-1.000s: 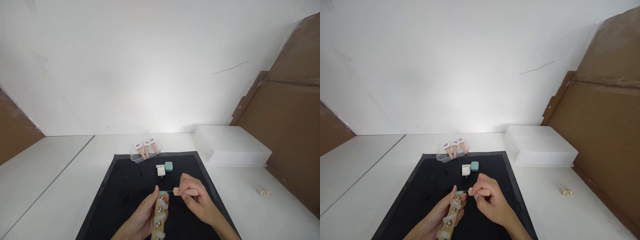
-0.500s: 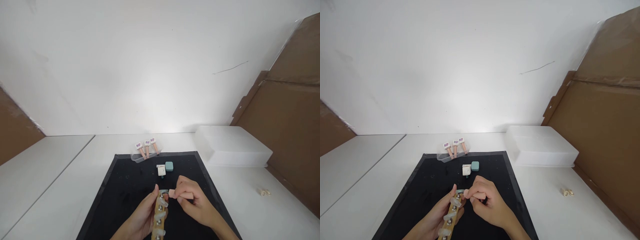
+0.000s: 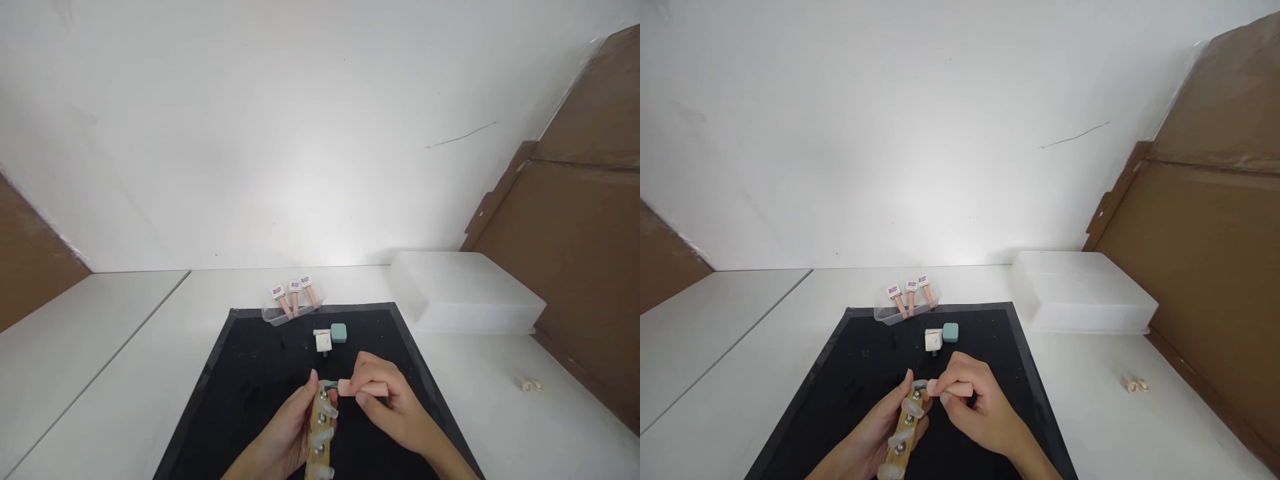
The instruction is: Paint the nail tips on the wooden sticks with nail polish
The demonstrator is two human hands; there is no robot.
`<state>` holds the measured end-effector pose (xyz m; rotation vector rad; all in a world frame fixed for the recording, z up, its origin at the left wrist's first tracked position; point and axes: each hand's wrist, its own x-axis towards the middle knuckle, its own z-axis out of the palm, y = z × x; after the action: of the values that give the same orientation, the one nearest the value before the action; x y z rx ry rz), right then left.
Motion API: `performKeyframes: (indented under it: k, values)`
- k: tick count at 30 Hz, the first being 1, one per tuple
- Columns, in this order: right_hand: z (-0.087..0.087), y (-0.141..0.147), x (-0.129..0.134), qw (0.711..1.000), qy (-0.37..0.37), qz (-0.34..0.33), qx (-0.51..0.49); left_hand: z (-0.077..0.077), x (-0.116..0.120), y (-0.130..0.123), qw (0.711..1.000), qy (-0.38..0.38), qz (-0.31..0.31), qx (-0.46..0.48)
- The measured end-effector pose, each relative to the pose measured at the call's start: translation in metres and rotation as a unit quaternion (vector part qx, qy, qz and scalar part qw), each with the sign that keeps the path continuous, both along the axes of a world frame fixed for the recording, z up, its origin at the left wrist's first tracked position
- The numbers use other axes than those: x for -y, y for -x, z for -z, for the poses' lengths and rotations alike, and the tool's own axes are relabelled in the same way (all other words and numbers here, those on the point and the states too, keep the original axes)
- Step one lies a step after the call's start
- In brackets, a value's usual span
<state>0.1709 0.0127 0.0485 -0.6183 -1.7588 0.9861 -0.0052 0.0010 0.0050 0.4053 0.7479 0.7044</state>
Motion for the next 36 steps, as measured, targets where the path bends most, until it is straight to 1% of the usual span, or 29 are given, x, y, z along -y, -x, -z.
performKeyframes:
  k: [3,6,9,13,15,17,20,24,27,30,33,36]
  values:
    - [0.001,-0.001,0.000,1.000,0.007,0.022,-0.004,0.001,0.000,0.000,0.999,0.015,-0.024,-0.015]
    - [0.005,-0.004,-0.001,0.999,0.022,0.047,-0.014,0.000,0.001,0.000,1.000,0.010,-0.024,-0.007]
    - [0.010,-0.006,-0.003,0.996,0.037,0.070,-0.049,-0.003,0.001,0.000,1.000,-0.002,-0.029,0.007]
    - [0.012,-0.007,-0.003,0.993,0.069,0.025,-0.090,-0.004,0.001,0.001,0.999,0.016,-0.045,-0.005]
    - [0.010,-0.006,-0.003,0.994,0.067,-0.007,-0.081,-0.003,0.001,0.001,0.998,0.027,-0.053,-0.009]
    - [0.008,-0.005,-0.002,0.996,0.055,-0.028,-0.065,0.000,0.001,0.001,0.998,0.022,-0.052,-0.004]
    - [0.006,-0.004,-0.002,0.998,0.040,-0.026,-0.049,0.003,0.002,0.001,0.999,0.008,-0.042,0.008]
    - [0.006,-0.003,-0.002,0.998,0.042,0.008,-0.047,0.001,0.002,0.001,0.999,0.007,-0.041,0.007]
    - [0.009,-0.004,-0.004,0.996,0.064,0.022,-0.056,-0.002,0.002,0.002,0.999,0.002,-0.033,0.006]
    - [0.015,-0.005,-0.005,0.991,0.099,0.024,-0.090,-0.004,0.002,0.003,0.999,-0.025,-0.015,0.015]
    - [0.021,-0.005,-0.005,0.984,0.122,-0.004,-0.131,-0.002,0.002,0.003,1.000,-0.024,-0.016,0.005]
    - [0.020,-0.004,-0.003,0.980,0.131,-0.052,-0.138,-0.001,0.002,0.003,1.000,-0.008,-0.020,-0.012]
